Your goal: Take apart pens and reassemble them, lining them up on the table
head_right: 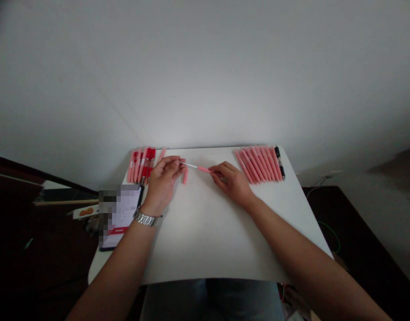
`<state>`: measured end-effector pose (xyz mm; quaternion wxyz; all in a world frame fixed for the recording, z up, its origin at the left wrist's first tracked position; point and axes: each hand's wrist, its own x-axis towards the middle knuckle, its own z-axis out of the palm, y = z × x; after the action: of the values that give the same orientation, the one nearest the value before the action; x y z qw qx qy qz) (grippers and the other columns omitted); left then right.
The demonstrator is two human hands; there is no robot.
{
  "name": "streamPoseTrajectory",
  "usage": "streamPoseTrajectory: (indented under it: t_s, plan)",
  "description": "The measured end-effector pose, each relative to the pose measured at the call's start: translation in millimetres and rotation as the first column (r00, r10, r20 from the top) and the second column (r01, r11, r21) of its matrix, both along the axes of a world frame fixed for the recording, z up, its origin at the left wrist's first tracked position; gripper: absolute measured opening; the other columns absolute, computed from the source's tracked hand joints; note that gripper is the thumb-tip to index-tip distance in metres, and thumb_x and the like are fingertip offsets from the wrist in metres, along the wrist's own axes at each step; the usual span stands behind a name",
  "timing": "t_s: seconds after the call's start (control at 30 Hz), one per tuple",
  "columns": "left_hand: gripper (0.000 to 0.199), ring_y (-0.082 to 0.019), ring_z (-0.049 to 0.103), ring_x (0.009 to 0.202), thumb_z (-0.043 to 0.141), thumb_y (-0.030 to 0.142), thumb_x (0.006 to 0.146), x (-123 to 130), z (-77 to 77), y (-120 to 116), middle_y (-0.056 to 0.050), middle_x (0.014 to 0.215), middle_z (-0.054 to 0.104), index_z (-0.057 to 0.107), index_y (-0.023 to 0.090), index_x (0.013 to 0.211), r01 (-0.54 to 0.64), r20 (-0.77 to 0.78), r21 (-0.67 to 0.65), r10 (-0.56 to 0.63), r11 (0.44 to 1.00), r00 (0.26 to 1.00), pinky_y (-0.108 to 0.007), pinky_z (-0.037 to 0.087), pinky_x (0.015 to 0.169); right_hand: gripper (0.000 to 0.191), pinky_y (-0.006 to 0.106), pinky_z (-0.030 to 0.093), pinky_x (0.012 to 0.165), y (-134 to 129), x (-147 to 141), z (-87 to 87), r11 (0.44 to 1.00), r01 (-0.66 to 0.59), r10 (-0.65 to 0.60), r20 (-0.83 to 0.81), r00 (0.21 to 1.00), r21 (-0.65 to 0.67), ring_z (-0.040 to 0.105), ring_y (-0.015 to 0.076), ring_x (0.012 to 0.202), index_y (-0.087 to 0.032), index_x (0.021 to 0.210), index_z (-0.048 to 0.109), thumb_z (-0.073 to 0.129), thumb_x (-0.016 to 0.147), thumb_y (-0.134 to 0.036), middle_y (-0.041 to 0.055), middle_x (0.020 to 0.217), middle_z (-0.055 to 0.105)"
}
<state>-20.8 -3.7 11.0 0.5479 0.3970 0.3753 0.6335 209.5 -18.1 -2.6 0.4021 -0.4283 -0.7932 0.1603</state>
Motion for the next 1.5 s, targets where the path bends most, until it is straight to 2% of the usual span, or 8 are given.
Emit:
streamPoseTrajectory:
  t_s: [0.2,0.6,0.87,1.23,1.5]
  plan:
    - [0.028,-0.015,0.073,0.088,0.083,0.033,0.079,-1.0,-0.5,0.7,-0.007,0.099,0.076,0.07,0.017,0.098,-0.011,0.013,-0.001,0.011,1.0,1.0,-0.033,0.06,0.089,0.017,0.03,0.055,0.071,0.6,1.2,-0.6,1.0,0.001,-0.001,0.005,1.0,0.018,0.065,0.017,0.079,-0.021,0.111,0.068,0.056,0.099,-0.024,0.0063,0.092,0.066]
    - [0.03,-0.016,0.072,0.091,0.082,0.037,0.08,-1.3,-0.5,-1.2,-0.008,0.101,0.075,0.07,0.018,0.1,0.021,-0.084,0.036,-0.018,0.999,0.996,-0.034,0.06,0.088,0.019,0.032,0.056,0.072,-0.1,1.2,-1.6,1.0,0.003,-0.003,0.009,1.0,-0.002,0.066,0.0188,0.081,-0.023,0.113,0.068,0.056,0.1,-0.029,0.0082,0.098,0.068]
    - [0.03,-0.016,0.072,0.094,0.081,0.034,0.083,-0.4,-3.8,-1.3,-0.007,0.101,0.076,0.068,0.02,0.106,0.043,-0.143,0.081,-0.031,0.996,0.989,-0.032,0.061,0.086,0.018,0.031,0.056,0.071,-1.0,0.0,-0.9,1.0,-0.001,0.001,-0.008,1.0,0.002,0.066,0.0179,0.08,-0.022,0.112,0.069,0.056,0.099,-0.027,0.0073,0.095,0.067]
    - [0.035,-0.018,0.073,0.096,0.08,0.036,0.083,0.9,-5.3,-3.0,-0.01,0.106,0.077,0.066,0.02,0.11,0.084,-0.18,0.065,-0.071,0.994,0.981,-0.033,0.059,0.088,0.018,0.031,0.057,0.071,-0.6,0.1,-1.6,1.0,-0.01,0.01,-0.006,1.0,-0.013,0.066,0.0172,0.079,-0.023,0.112,0.069,0.057,0.1,-0.029,0.0068,0.095,0.066]
    - [0.036,-0.017,0.073,0.09,0.08,0.036,0.083,0.5,-3.0,-4.2,-0.012,0.109,0.077,0.065,0.02,0.112,0.1,-0.206,0.046,-0.089,0.994,0.974,-0.03,0.057,0.08,0.019,0.032,0.056,0.071,-0.8,0.4,-0.2,1.0,-0.01,0.01,0.001,1.0,-0.003,0.064,0.0176,0.078,-0.022,0.111,0.069,0.056,0.1,-0.03,0.0071,0.093,0.066]
